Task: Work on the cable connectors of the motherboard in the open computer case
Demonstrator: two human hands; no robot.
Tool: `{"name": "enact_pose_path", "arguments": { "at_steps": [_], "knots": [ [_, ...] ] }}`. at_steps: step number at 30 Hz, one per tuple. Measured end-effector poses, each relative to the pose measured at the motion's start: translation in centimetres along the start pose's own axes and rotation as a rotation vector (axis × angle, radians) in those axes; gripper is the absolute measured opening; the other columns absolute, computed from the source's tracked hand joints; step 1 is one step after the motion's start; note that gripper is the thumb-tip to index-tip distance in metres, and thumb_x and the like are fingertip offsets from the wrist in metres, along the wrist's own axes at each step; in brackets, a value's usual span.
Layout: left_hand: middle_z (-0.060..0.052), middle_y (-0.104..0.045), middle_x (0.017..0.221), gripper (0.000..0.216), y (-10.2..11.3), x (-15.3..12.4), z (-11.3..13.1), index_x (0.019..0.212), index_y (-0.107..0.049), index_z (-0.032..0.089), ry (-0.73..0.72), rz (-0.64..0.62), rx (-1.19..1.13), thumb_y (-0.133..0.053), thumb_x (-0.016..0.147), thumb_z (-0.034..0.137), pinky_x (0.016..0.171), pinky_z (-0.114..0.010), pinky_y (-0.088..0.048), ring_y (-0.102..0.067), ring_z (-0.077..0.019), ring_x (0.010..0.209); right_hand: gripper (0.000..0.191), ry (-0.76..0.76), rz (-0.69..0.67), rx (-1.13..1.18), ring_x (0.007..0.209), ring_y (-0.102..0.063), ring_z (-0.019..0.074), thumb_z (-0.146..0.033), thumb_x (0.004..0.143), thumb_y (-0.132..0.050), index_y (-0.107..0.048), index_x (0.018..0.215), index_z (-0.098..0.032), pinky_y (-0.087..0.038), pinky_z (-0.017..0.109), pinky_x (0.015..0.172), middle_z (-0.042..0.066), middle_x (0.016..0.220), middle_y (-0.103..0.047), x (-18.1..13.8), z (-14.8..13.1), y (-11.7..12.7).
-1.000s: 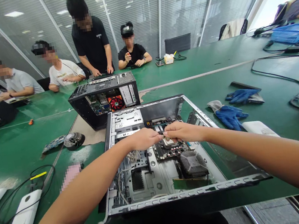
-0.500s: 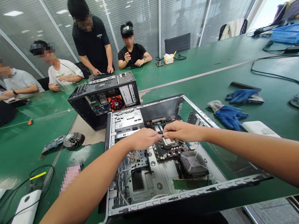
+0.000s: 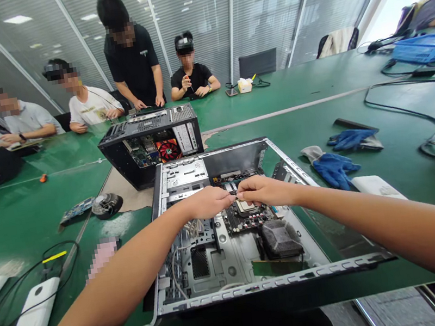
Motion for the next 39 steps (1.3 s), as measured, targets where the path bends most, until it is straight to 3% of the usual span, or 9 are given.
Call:
{"name": "enact_pose_path", "arguments": {
  "at_steps": [13, 25, 39],
  "knots": [
    [-0.003, -0.054, 0.066, 0.045, 0.0, -0.05, 0.35, 0.071, -0.054, 0.017, -0.03, -0.042, 0.063, -0.026, 0.096, 0.041, 0.063, -0.028, -0.034, -0.046, -0.0141, 0.061, 0.033, 0.04, -0.104, 0.022, 0.051, -0.046, 0.0105, -0.041, 0.087, -0.043, -0.046, 0.064, -0.018, -0.036, 0.025, 0.05, 0.001, 0.061, -0.055, -0.1, -0.08, -0.24],
    [0.0, -0.046, 0.062, 0.045, 0.09, -0.14, 0.11, 0.066, -0.045, 0.018, -0.014, -0.004, 0.05, -0.024, 0.096, 0.042, 0.057, -0.027, -0.03, -0.043, -0.0134, 0.059, 0.03, 0.022, 0.019, -0.043, 0.051, -0.045, 0.0104, -0.043, 0.085, -0.048, -0.056, 0.074, -0.016, -0.031, 0.024, 0.046, 0.002, 0.065, -0.058, -0.08, 0.03, 0.03],
    [-0.002, -0.05, 0.064, 0.046, 0.29, -0.16, 0.33, 0.067, -0.049, 0.017, -0.013, 0.021, 0.065, -0.025, 0.097, 0.042, 0.06, -0.028, -0.031, -0.044, -0.0141, 0.06, 0.033, 0.096, 0.048, -0.072, 0.053, -0.046, 0.011, -0.038, 0.087, -0.043, -0.049, 0.062, -0.018, -0.033, 0.025, 0.051, 0.001, 0.059, -0.056, -0.2, -0.45, 0.17]
  ]
}}
Point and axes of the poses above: each hand's wrist, its own x-axis towards the middle knuckle, its own y-axis out of the back of the hand, z = x × y, the point moved 2 cm from there along x, towards the middle knuckle
